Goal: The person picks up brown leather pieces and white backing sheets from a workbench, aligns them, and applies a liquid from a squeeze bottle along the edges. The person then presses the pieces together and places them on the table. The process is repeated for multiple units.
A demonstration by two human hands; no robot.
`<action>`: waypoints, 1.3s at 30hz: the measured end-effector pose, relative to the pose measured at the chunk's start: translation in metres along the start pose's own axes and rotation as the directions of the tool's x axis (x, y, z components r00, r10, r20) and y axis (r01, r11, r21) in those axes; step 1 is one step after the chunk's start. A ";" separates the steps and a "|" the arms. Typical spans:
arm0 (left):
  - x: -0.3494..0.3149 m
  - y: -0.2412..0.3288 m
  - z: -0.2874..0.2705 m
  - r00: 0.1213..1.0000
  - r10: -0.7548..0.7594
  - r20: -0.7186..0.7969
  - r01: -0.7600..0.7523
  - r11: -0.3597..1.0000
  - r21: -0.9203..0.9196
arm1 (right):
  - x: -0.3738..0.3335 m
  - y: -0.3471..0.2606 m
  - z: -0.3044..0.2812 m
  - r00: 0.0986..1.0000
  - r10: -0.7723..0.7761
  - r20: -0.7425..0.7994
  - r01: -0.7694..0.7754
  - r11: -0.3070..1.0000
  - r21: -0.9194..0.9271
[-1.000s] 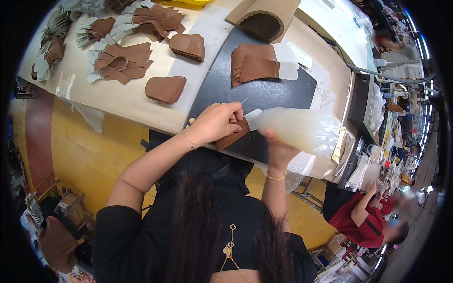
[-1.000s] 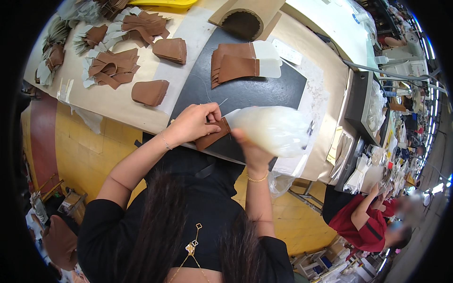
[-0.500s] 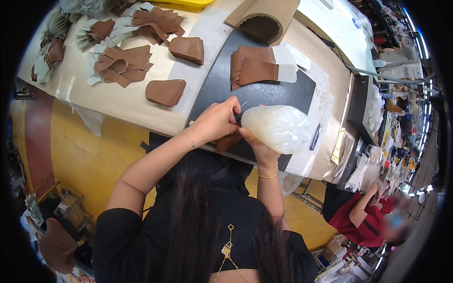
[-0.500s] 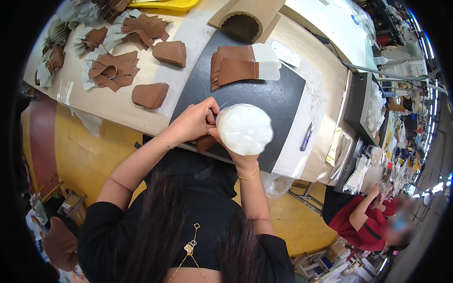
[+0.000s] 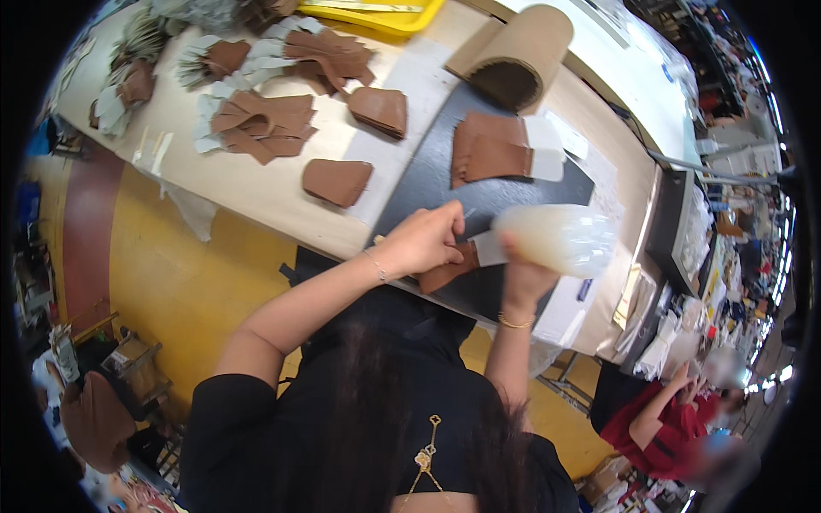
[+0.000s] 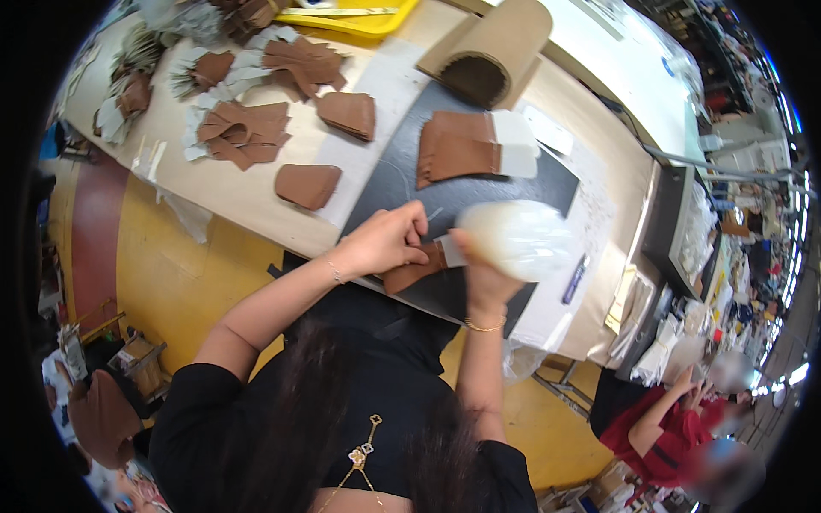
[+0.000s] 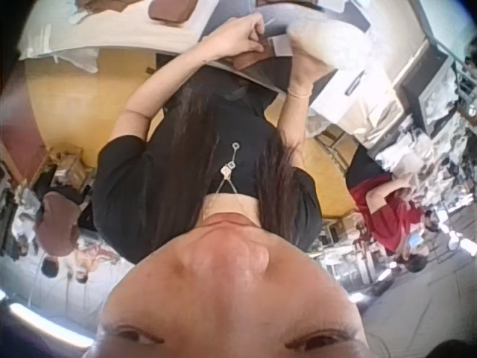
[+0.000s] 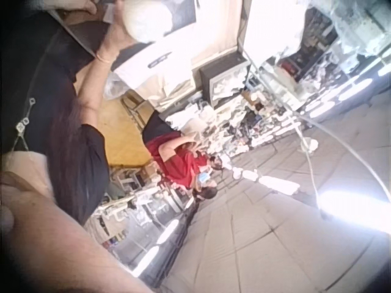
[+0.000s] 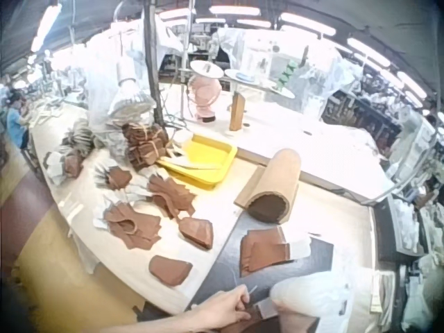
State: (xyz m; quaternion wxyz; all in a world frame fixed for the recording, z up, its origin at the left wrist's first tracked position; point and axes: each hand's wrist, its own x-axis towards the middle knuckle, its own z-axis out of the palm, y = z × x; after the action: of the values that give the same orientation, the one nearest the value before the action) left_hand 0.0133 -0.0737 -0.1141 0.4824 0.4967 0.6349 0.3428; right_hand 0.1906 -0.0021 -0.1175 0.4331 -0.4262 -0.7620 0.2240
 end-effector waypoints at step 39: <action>-0.104 -0.164 -0.318 -0.077 -0.192 -0.978 -0.443 0.886 -0.140 | 0.023 -0.016 -0.050 0.915 0.368 -0.164 -0.220 0.798 0.562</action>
State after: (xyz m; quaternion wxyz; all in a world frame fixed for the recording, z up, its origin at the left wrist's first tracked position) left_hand -0.3344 -0.2040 -0.1402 -0.0762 0.0267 0.6363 0.7672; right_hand 0.2198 0.0078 -0.0691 0.5912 -0.4292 -0.5287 0.4322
